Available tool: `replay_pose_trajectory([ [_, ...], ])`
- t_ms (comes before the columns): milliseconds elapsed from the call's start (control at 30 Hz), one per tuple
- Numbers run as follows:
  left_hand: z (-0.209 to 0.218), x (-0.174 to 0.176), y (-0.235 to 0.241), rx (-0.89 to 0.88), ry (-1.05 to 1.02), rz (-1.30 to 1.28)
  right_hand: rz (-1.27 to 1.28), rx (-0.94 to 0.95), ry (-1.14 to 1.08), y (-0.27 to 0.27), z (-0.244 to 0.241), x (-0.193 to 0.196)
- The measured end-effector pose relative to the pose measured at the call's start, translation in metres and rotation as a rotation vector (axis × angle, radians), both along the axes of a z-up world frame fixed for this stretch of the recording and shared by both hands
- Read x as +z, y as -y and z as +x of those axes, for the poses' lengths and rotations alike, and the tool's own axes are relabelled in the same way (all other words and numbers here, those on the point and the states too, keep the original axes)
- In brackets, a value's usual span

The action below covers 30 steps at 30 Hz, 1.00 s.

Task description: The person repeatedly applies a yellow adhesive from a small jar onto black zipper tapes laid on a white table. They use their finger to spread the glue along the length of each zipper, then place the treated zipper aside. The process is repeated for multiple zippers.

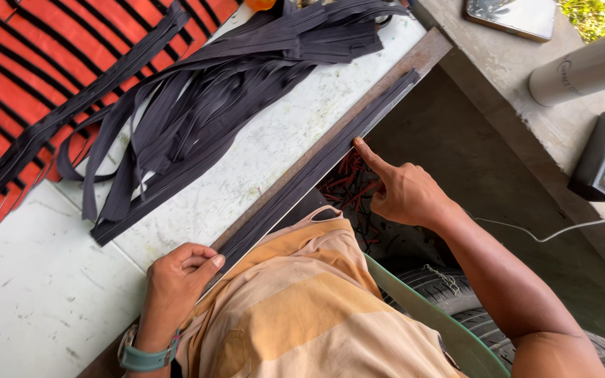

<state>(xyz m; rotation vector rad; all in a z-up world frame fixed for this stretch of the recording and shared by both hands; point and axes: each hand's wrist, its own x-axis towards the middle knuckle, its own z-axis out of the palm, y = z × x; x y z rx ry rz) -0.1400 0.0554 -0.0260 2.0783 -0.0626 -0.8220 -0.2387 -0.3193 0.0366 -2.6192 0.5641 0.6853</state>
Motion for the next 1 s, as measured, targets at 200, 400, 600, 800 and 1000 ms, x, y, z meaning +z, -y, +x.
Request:
replay_pose_trajectory([
  [200,0.001,0.007,0.002,-0.025,-0.005,0.020,-0.222,0.184,0.012,-0.032,-0.011,-0.017],
  [400,0.002,0.009,0.001,-0.049,0.015,0.022,0.080,0.151,0.385,-0.031,-0.011,-0.009],
  [600,0.001,0.007,-0.001,-0.041,-0.009,0.013,-0.276,0.042,0.170,-0.008,-0.005,-0.014],
  [800,-0.001,0.010,0.003,-0.073,0.028,-0.021,0.200,0.131,0.468,-0.028,-0.017,-0.030],
  [1000,-0.001,0.017,0.004,-0.092,0.020,0.010,0.020,0.195,0.264,-0.058,-0.019,-0.043],
])
